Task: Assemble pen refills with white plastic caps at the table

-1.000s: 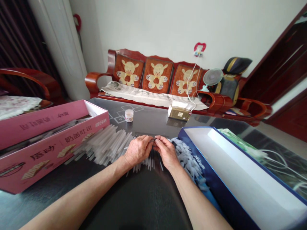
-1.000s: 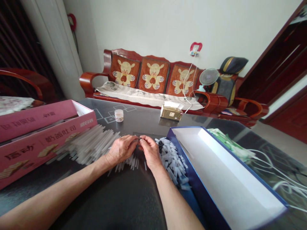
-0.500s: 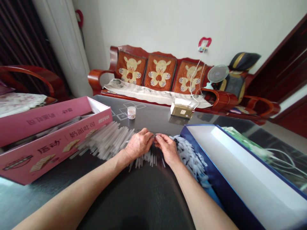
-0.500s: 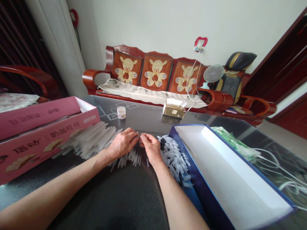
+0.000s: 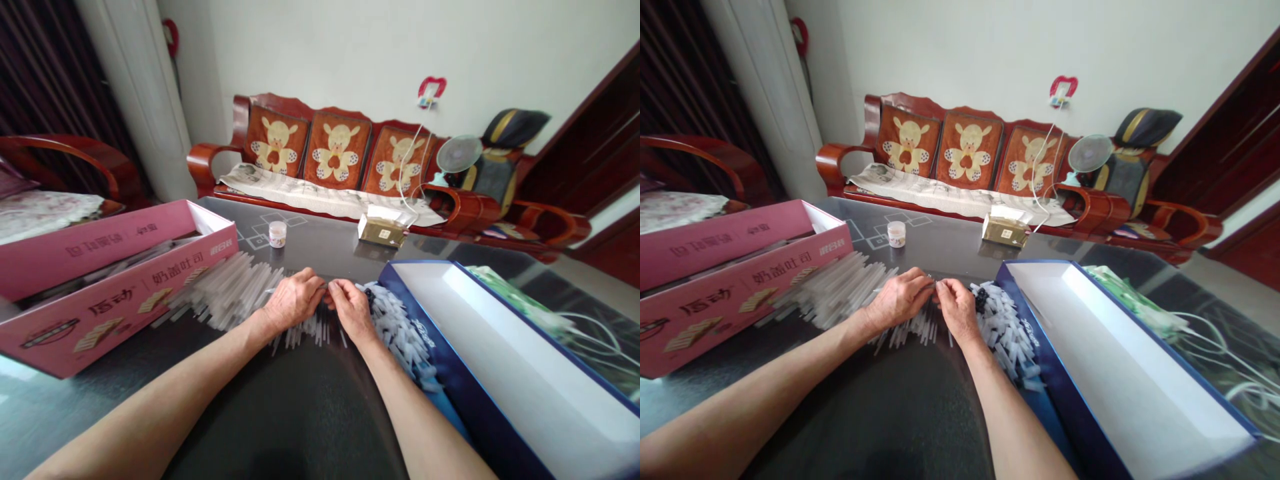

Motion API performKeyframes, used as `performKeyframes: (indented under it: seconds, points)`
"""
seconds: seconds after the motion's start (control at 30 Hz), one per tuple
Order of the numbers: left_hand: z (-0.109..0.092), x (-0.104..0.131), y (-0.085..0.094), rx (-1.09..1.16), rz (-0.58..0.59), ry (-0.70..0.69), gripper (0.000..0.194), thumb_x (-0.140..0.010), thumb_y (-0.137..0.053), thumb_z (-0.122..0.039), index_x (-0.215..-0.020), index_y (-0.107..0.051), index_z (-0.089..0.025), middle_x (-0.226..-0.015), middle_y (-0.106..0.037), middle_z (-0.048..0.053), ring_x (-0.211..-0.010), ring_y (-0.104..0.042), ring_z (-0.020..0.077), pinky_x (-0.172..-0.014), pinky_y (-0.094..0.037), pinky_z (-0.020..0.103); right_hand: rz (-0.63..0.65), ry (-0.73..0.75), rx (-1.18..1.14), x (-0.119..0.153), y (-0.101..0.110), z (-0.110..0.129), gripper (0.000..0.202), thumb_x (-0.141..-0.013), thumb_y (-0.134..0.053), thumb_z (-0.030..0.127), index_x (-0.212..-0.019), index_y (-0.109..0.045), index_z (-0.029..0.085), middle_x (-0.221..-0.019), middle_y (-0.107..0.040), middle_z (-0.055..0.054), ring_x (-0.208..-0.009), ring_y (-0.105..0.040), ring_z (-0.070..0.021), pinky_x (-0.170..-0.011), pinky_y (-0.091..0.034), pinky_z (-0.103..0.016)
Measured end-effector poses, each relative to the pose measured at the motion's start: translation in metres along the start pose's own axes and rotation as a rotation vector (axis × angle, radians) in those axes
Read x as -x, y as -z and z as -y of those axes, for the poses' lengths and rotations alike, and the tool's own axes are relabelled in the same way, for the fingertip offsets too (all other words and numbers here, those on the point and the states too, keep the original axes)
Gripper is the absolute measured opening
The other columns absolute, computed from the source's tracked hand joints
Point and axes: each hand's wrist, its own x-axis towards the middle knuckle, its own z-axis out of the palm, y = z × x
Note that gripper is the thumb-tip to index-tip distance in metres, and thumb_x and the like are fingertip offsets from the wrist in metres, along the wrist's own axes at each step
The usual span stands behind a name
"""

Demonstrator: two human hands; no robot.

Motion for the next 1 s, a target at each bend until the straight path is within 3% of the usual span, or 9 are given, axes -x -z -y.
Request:
performKeyframes:
  seconds: [0.13, 0.33, 0.53, 0.73, 1.0]
  points:
    - [-0.0012, 0.0008, 0.0005, -0.008, 0.008, -0.022, 0.026, -0.092, -0.039, -0.028, -0.092, -0.061, -0.016, -0.085, -0.057, 0.005, -0.075, -0.058, 0.0139, -0.067, -0.048, 0.024, -0.037, 0.019, 0.098, 0.0023, 0.0016, 0.0048, 0.039, -0.084, -0.047, 0.053, -0.071, -0.059, 0.019, -0.059, -0.062, -0.001, -0.051, -0.055, -0.0143, -0.051, -0.044, -0.025]
    - [-0.0001, 0.0016, 0.0000, -0.012, 0.010, -0.015, 0.026, -0.093, -0.038, -0.028, -0.091, -0.061, -0.016, -0.084, -0.057, 0.005, -0.077, -0.058, 0.0137, -0.069, -0.047, 0.023, 0.001, 0.060, 0.067, 0.0040, 0.0024, 0.0046, 0.028, -0.084, -0.050, 0.044, -0.089, -0.059, 0.019, -0.064, -0.062, 0.001, -0.052, -0.054, -0.0135, -0.051, -0.043, -0.024]
    - [-0.0012, 0.0024, -0.0002, -0.015, 0.022, -0.020, 0.025, -0.092, -0.039, -0.028, -0.089, -0.061, -0.016, -0.084, -0.057, 0.005, -0.076, -0.057, 0.0135, -0.068, -0.046, 0.023, -0.028, 0.028, 0.161, 0.0033, 0.0015, 0.0017, 0.037, -0.086, -0.045, 0.050, -0.069, -0.057, 0.019, -0.057, -0.060, 0.000, -0.051, -0.054, -0.0139, -0.053, -0.042, -0.024]
    - [-0.0032, 0.0027, 0.0019, -0.028, 0.037, -0.001, 0.026, -0.092, -0.038, -0.027, -0.090, -0.062, -0.017, -0.082, -0.057, 0.005, -0.076, -0.058, 0.0134, -0.068, -0.046, 0.023, -0.003, 0.076, 0.126, 0.0060, 0.0016, -0.0001, 0.027, -0.085, -0.048, 0.044, -0.090, -0.058, 0.019, -0.063, -0.062, 0.001, -0.053, -0.056, -0.0146, -0.053, -0.043, -0.024]
    - [-0.0019, 0.0039, -0.0015, -0.028, 0.018, -0.024, 0.025, -0.092, -0.039, -0.027, -0.089, -0.061, -0.017, -0.085, -0.058, 0.005, -0.077, -0.057, 0.0138, -0.068, -0.047, 0.023, -0.046, 0.104, 0.230, 0.0052, 0.0003, -0.0011, 0.037, -0.088, -0.043, 0.048, -0.068, -0.056, 0.020, -0.055, -0.058, 0.001, -0.056, -0.058, -0.0150, -0.057, -0.043, -0.024]
